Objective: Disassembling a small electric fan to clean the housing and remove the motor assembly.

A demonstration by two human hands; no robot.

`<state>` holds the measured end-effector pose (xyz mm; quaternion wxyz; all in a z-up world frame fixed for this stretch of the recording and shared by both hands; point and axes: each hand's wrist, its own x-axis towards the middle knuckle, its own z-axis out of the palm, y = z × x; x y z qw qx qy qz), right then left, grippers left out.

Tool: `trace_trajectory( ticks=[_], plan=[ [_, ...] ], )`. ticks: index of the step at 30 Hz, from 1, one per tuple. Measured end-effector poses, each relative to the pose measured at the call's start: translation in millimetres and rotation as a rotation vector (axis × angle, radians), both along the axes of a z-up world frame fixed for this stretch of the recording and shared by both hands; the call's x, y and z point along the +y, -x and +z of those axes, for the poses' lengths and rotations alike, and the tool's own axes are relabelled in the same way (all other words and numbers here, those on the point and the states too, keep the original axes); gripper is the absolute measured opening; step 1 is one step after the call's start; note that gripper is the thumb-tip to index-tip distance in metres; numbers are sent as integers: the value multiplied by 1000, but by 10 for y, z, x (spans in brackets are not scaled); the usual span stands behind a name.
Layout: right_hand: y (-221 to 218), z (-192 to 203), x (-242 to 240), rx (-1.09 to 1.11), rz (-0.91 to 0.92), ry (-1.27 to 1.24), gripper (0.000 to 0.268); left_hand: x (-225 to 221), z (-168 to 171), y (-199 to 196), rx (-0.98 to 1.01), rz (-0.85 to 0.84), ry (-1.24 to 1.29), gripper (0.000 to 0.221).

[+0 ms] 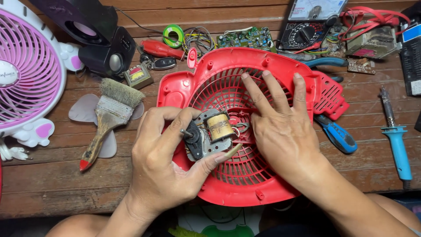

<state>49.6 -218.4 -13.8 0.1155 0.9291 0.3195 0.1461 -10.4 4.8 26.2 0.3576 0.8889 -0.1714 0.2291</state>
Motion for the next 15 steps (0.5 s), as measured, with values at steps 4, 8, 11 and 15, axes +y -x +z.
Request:
trace_trajectory(
  ticks=[4, 8, 11, 15],
  plan=[
    [26, 16, -46, -98, 60, -56, 19, -1, -1, 19, 8, 41, 27, 55],
    [24, 143, -62, -11, 108, -242, 15, 32, -43, -12, 6, 46, 14, 53],
    [33, 234, -73, 66, 153, -448, 15, 36, -27, -43, -6, 66, 32, 49],
    [48, 279, -103, 275, 201, -809, 15, 50, -32, -56, 24, 44, 60, 49]
  ],
)
